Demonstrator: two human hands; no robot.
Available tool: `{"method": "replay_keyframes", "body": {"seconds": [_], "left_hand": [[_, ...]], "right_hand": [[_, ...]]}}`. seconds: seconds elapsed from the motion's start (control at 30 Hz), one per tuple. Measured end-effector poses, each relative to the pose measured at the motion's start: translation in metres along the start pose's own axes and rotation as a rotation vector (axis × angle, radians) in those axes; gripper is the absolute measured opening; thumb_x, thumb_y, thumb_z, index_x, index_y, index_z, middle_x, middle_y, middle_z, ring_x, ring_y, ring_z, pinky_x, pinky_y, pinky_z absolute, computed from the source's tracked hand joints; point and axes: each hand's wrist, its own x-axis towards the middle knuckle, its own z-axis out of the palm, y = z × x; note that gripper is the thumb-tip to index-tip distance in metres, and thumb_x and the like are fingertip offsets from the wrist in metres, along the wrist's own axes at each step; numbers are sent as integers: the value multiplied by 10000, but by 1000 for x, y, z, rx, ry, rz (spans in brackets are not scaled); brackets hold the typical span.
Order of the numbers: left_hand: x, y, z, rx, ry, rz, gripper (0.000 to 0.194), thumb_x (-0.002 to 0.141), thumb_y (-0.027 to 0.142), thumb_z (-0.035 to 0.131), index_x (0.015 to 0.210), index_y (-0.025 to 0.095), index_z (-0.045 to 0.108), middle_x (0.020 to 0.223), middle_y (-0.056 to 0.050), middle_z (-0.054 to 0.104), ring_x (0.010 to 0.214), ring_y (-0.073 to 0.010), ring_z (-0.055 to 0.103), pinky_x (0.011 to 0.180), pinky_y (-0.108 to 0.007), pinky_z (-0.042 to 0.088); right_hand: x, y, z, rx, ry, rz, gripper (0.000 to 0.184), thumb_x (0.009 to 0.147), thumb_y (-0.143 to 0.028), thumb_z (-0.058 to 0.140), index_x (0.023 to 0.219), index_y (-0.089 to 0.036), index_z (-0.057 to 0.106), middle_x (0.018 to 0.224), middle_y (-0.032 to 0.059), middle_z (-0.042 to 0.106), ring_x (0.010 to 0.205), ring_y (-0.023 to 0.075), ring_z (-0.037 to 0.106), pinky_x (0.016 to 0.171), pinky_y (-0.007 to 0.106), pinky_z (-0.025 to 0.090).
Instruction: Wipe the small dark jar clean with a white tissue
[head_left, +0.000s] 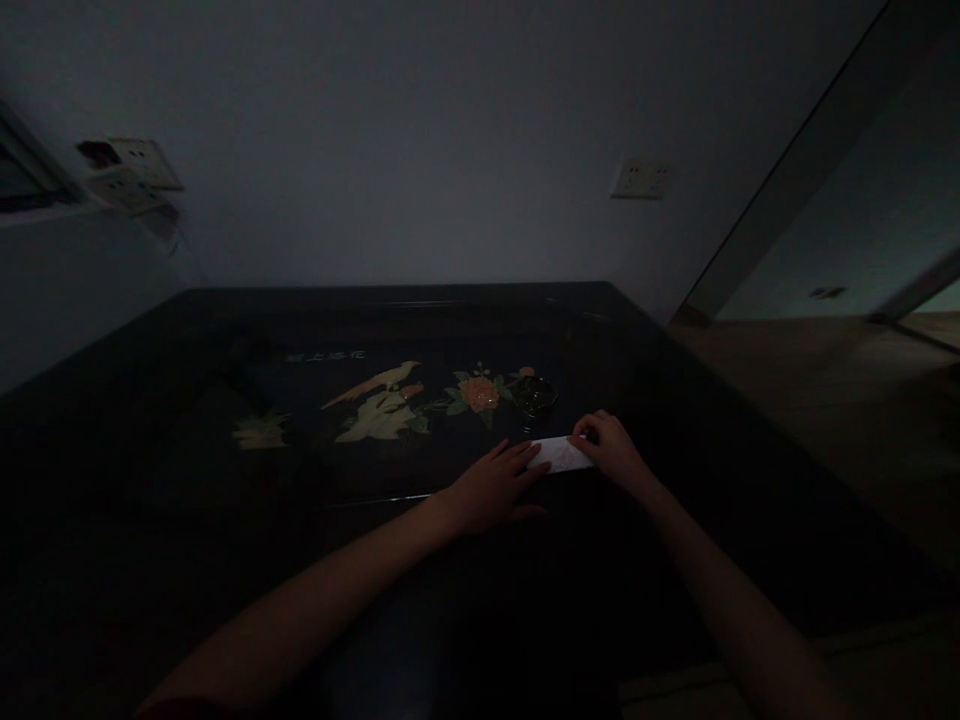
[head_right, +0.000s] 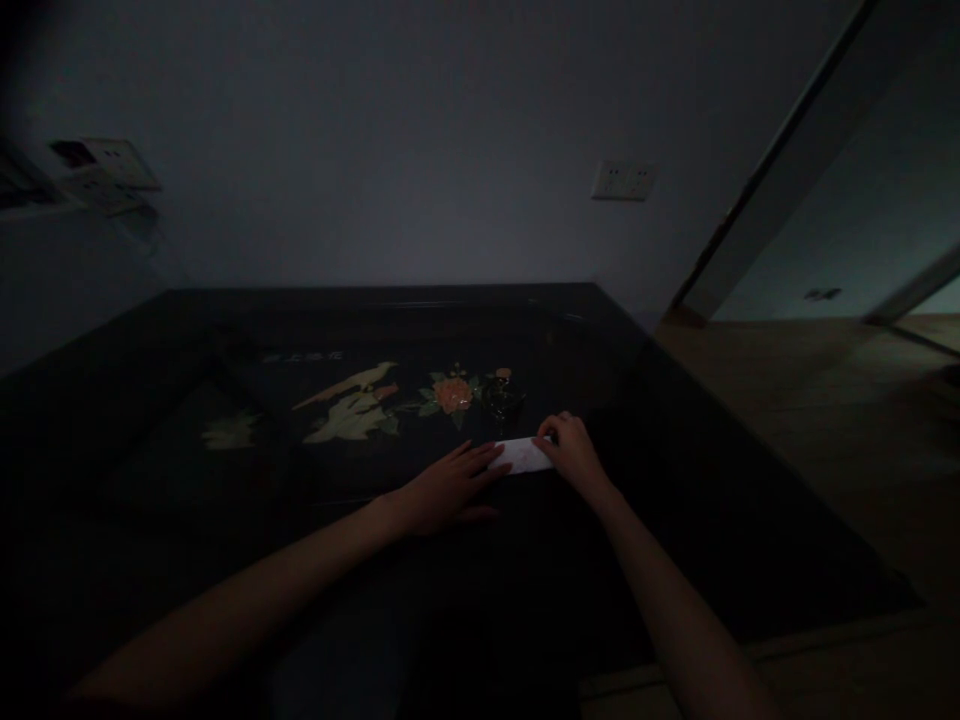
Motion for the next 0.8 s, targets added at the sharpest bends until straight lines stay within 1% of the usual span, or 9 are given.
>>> {"method": "replay_keyframes", "body": {"seconds": [0.13, 0.23, 0.3, 0.37, 0.47, 0.53, 0.6, 0.67, 0.8], "left_hand": [[-2, 0, -5, -3, -5, 0, 660, 925, 576, 401, 1454, 187, 337, 1538, -168, 318, 1432, -294, 275, 1162, -494, 204], [-8, 1, -13, -51, 21, -8, 663, 915, 548, 459, 1453, 180, 335, 1540, -170, 315, 1439, -293, 256, 1171, -504, 183], [-16, 2, -21, -148, 79, -33, 594, 925, 489, 481, 1421, 177, 386, 1515, -162, 368, 1419, -286, 301, 1170, -496, 197], [-26, 5, -30, -351, 182, -114, 416, 957, 381, 440, 1326, 198, 494, 1410, -121, 506, 1323, -245, 440, 1120, -420, 318], [-45, 9, -36, -792, 349, -403, 273, 958, 358, 403, 1064, 194, 595, 1060, -70, 669, 984, -197, 623, 876, -324, 488], [-56, 10, -35, -1020, 445, -578, 285, 927, 449, 444, 894, 189, 555, 812, -20, 627, 724, -156, 595, 662, -269, 480], [-67, 10, -30, -1077, 494, -652, 362, 893, 535, 463, 791, 189, 499, 675, 24, 527, 595, -122, 495, 560, -236, 404], [-75, 8, -26, -996, 440, -605, 438, 866, 588, 481, 713, 177, 483, 651, 27, 489, 606, -115, 455, 572, -231, 366], [-83, 4, -22, -984, 238, -345, 553, 921, 614, 323, 624, 166, 449, 588, 39, 409, 556, -92, 382, 548, -222, 310]], "right_hand": [[-2, -4, -1, 5, 14, -6, 47, 763, -238, 630, 747, -198, 649, 793, 52, 593, 792, 224, 567, 746, 343, 446], [-3, -12, -10, 13, 45, -8, 88, 784, -255, 611, 717, -201, 631, 786, 54, 585, 794, 227, 564, 753, 355, 442], [-5, -28, -18, 76, 135, -12, 168, 811, -330, 599, 704, -201, 606, 794, 59, 586, 801, 228, 555, 758, 359, 436], [-9, -54, -21, 294, 176, -10, 268, 843, -430, 561, 697, -206, 581, 740, 36, 569, 736, 200, 541, 695, 322, 429], [-19, -104, -10, 724, -7, 68, 473, 918, -544, 379, 615, -206, 512, 613, -1, 510, 605, 151, 482, 596, 276, 390], [-26, -132, 7, 866, -163, 69, 526, 882, -616, 414, 573, -198, 497, 572, -12, 483, 568, 131, 449, 561, 263, 355], [-34, -151, 26, 959, -313, 50, 569, 854, -671, 428, 560, -190, 509, 540, -21, 460, 531, 118, 418, 522, 257, 319], [-40, -157, 42, 1058, -385, 45, 586, 845, -686, 440, 552, -184, 512, 522, -25, 450, 503, 108, 396, 511, 257, 306], [-48, -148, 58, 1208, -421, 18, 575, 856, -656, 466, 542, -178, 520, 532, -14, 471, 522, 115, 430, 532, 260, 325]]}}
